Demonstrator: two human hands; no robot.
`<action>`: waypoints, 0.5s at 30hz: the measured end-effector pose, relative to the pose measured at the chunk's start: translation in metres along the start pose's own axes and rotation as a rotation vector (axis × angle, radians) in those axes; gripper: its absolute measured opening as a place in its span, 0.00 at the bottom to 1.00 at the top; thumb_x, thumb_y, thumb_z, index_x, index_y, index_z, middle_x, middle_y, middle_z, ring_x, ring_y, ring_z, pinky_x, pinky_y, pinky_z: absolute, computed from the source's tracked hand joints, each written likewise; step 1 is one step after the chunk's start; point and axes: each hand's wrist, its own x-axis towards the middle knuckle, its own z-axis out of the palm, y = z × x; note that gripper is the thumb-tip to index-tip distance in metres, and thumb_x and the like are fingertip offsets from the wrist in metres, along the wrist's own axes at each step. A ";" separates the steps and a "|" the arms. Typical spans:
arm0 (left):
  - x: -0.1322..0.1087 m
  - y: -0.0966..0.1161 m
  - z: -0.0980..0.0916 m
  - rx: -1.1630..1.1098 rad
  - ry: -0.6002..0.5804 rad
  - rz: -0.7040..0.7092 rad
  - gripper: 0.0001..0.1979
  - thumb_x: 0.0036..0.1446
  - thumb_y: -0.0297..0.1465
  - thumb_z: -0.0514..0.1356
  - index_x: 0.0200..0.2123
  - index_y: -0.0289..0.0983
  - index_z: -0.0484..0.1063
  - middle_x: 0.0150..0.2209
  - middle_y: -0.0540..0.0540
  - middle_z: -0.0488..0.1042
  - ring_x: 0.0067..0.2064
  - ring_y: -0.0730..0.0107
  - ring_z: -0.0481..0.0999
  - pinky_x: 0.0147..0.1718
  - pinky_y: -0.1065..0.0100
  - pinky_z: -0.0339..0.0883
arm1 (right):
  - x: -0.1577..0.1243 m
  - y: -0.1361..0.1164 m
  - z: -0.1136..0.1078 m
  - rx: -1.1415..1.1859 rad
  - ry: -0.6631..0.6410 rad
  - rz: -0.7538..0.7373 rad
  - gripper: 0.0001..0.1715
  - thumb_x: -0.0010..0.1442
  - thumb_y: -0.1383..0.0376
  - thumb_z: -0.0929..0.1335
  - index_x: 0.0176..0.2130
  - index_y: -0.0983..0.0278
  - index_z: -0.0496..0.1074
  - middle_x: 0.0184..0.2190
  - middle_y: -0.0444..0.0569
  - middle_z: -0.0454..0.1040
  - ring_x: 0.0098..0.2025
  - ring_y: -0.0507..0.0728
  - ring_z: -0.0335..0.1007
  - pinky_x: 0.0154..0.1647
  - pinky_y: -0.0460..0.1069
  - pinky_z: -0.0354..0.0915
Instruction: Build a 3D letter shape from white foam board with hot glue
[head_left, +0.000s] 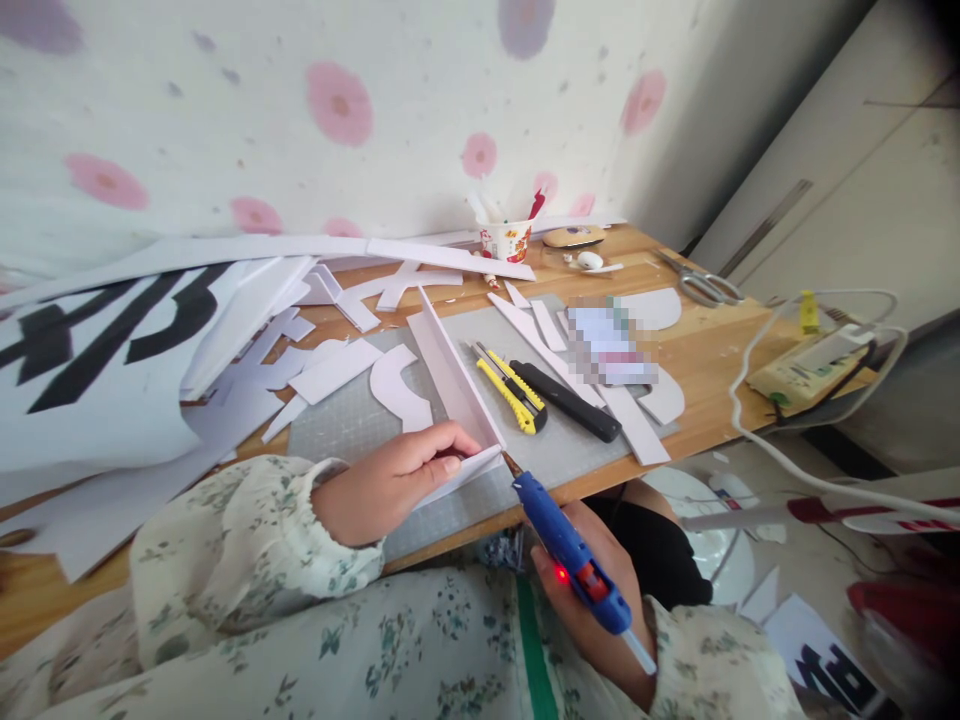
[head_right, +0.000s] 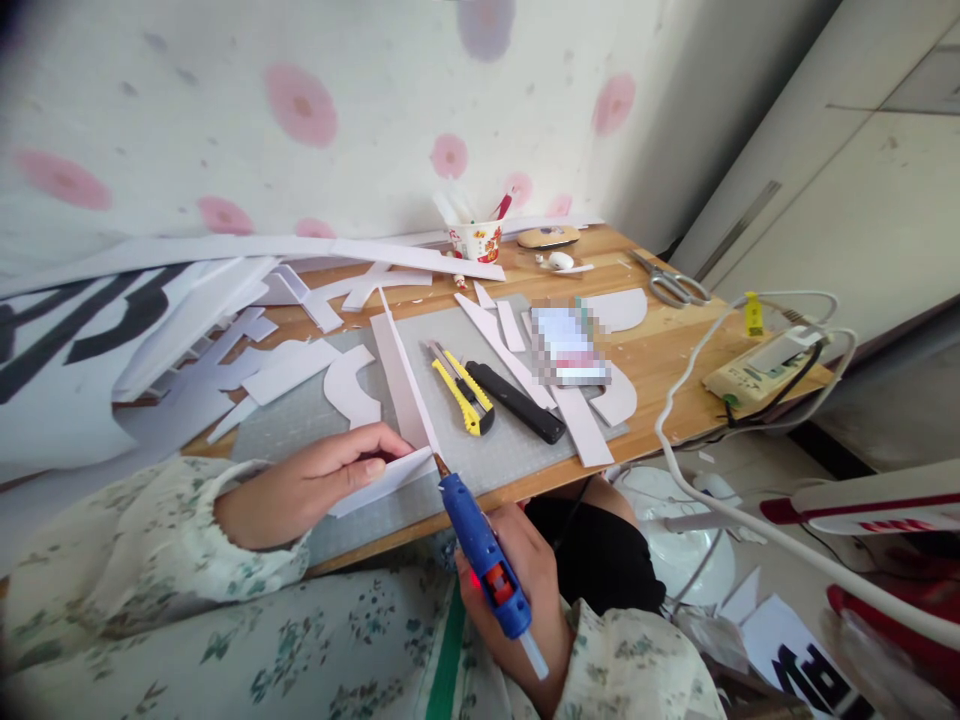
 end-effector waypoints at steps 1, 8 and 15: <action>0.000 0.000 0.000 0.000 0.001 -0.002 0.13 0.64 0.36 0.47 0.45 0.39 0.68 0.43 0.48 0.74 0.46 0.65 0.71 0.47 0.67 0.64 | 0.000 -0.001 0.000 0.001 -0.004 -0.005 0.02 0.59 0.65 0.65 0.36 0.60 0.68 0.30 0.45 0.68 0.30 0.54 0.67 0.30 0.49 0.64; 0.000 -0.003 0.001 0.001 -0.007 0.008 0.13 0.65 0.35 0.47 0.46 0.39 0.67 0.44 0.48 0.73 0.46 0.66 0.71 0.47 0.68 0.63 | 0.002 -0.006 -0.002 0.013 -0.004 -0.041 0.01 0.59 0.66 0.65 0.34 0.60 0.66 0.29 0.45 0.67 0.30 0.54 0.66 0.29 0.48 0.63; 0.000 -0.002 0.000 0.000 -0.011 0.003 0.14 0.65 0.37 0.47 0.46 0.39 0.67 0.44 0.47 0.73 0.48 0.64 0.71 0.48 0.66 0.64 | -0.001 -0.001 0.001 -0.013 -0.005 -0.014 0.04 0.59 0.64 0.66 0.32 0.61 0.65 0.28 0.44 0.65 0.28 0.53 0.64 0.29 0.48 0.62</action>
